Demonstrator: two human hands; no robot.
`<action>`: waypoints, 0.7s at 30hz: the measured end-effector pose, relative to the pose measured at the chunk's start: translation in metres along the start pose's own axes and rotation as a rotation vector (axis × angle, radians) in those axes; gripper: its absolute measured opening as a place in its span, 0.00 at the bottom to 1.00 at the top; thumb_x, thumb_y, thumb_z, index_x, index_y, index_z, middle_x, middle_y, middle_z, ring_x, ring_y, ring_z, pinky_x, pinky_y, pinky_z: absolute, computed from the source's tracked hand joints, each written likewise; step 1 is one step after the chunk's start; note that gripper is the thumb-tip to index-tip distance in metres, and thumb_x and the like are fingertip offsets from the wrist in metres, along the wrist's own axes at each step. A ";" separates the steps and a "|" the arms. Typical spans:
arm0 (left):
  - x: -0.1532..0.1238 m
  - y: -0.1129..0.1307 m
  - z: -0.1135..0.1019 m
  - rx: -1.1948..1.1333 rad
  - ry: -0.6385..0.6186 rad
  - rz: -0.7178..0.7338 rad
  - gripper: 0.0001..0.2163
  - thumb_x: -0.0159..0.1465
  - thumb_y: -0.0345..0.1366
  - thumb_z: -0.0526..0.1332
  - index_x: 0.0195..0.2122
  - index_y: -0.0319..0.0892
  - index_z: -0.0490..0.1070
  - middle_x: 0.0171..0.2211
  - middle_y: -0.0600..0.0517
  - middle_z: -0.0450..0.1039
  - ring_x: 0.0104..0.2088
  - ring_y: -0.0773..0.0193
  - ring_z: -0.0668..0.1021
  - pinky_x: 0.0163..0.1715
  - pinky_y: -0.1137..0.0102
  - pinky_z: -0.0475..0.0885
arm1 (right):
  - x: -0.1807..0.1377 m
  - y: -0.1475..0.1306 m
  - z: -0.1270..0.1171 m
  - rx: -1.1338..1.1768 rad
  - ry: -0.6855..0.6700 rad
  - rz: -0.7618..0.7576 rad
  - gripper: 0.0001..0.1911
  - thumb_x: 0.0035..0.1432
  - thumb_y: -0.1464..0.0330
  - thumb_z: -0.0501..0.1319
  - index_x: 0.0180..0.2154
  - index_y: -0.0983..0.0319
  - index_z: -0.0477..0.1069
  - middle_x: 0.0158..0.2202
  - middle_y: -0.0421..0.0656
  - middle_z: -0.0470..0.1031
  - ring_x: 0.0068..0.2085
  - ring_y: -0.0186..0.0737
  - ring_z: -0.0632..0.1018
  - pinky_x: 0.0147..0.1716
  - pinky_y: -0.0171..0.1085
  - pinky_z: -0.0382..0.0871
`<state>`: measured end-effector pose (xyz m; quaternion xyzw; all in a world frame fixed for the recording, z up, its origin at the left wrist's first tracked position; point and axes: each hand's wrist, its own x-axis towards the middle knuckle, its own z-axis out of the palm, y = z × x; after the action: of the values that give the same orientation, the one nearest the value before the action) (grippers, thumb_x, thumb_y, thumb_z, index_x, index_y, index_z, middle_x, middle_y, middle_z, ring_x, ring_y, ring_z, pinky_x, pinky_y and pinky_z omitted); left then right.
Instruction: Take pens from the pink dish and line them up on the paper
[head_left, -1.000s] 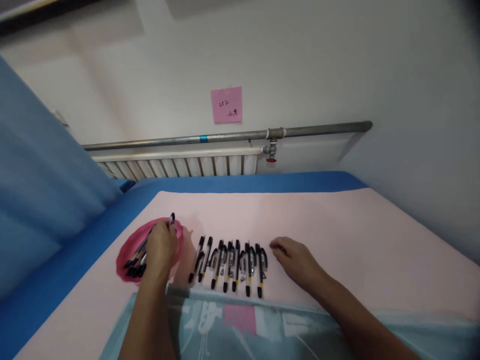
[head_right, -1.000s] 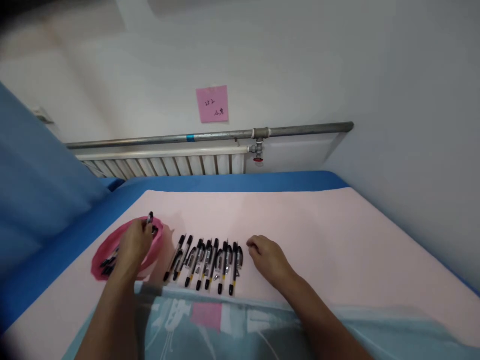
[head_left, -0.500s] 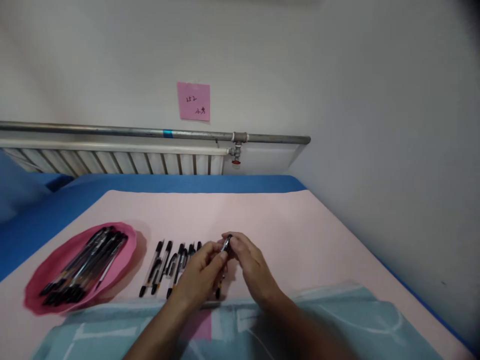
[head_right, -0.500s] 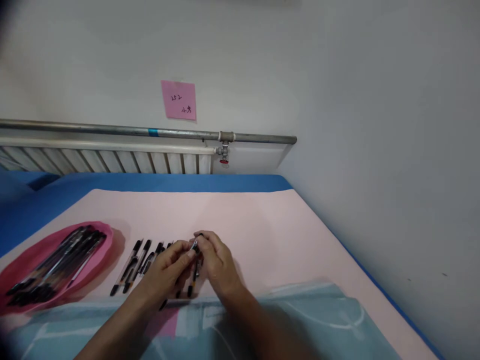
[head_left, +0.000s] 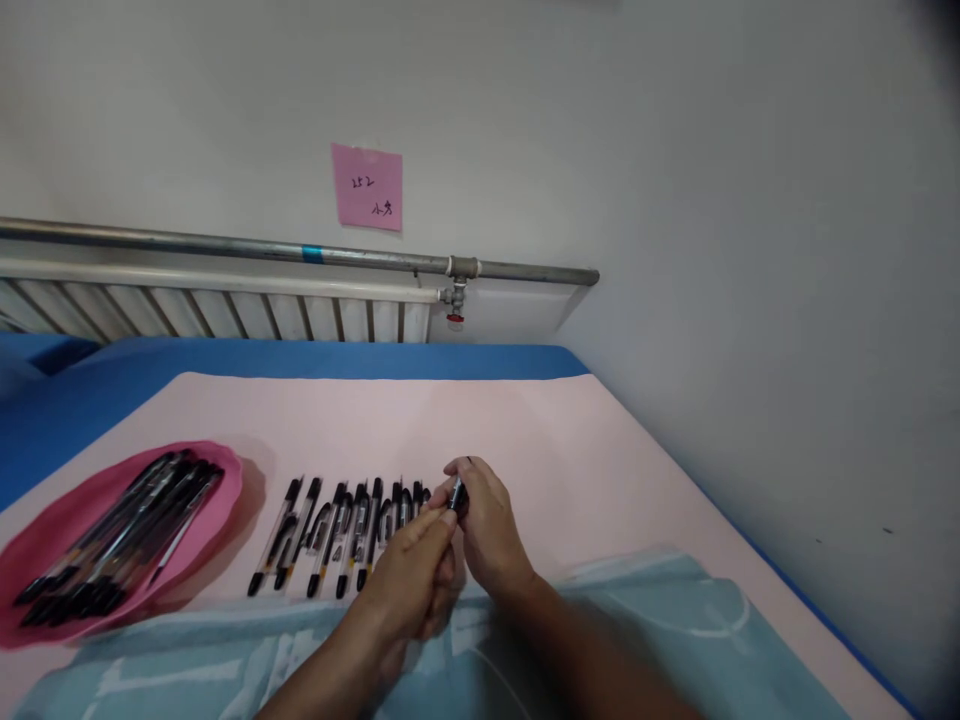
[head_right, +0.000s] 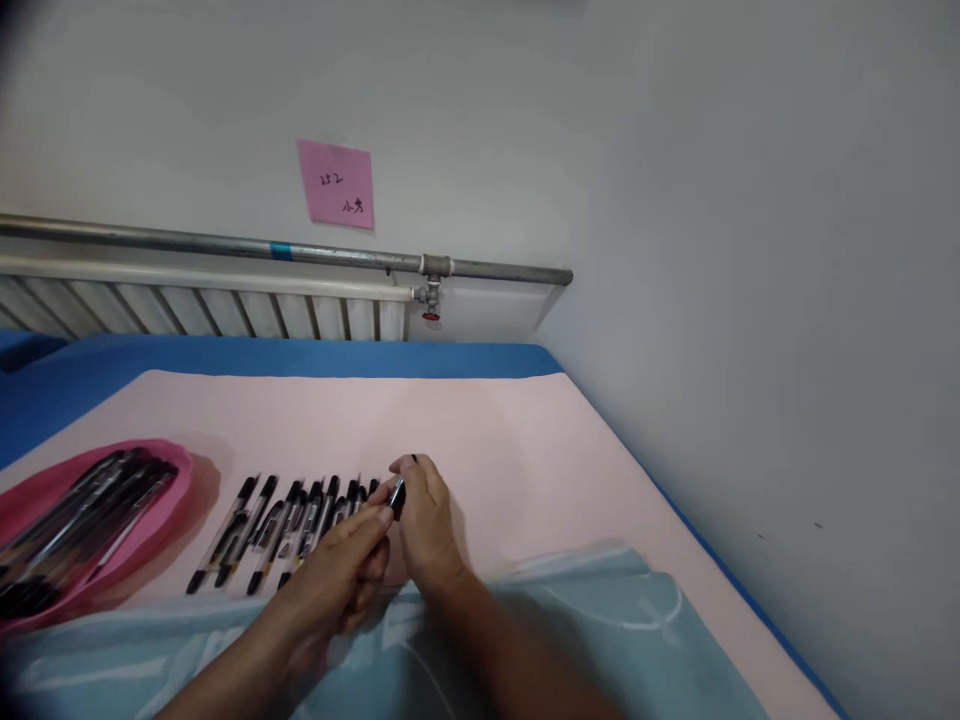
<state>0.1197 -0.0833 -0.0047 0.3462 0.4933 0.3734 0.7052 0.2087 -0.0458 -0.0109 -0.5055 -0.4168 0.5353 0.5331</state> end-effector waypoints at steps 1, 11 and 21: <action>0.000 0.000 0.000 -0.007 -0.016 -0.013 0.22 0.52 0.55 0.56 0.37 0.41 0.66 0.11 0.64 0.53 0.07 0.76 0.53 0.06 0.79 0.47 | 0.000 0.000 0.001 -0.030 0.021 -0.019 0.09 0.54 0.63 0.50 0.28 0.58 0.64 0.20 0.37 0.69 0.25 0.36 0.72 0.28 0.35 0.66; 0.006 0.001 -0.012 0.040 -0.044 -0.070 0.22 0.55 0.50 0.55 0.48 0.46 0.64 0.11 0.65 0.50 0.08 0.77 0.51 0.07 0.81 0.44 | 0.032 -0.003 -0.025 0.404 0.238 -0.034 0.08 0.49 0.64 0.56 0.31 0.60 0.63 0.24 0.37 0.69 0.24 0.32 0.72 0.25 0.34 0.66; 0.013 -0.005 -0.017 0.032 0.010 0.136 0.15 0.54 0.47 0.58 0.36 0.43 0.66 0.14 0.63 0.56 0.10 0.78 0.55 0.09 0.81 0.48 | 0.009 -0.003 -0.013 0.004 -0.135 0.030 0.12 0.46 0.62 0.63 0.24 0.62 0.64 0.16 0.32 0.60 0.15 0.26 0.59 0.14 0.30 0.52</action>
<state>0.1078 -0.0731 -0.0194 0.3884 0.4781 0.4142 0.6701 0.2224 -0.0379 -0.0104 -0.4734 -0.4430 0.5770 0.4968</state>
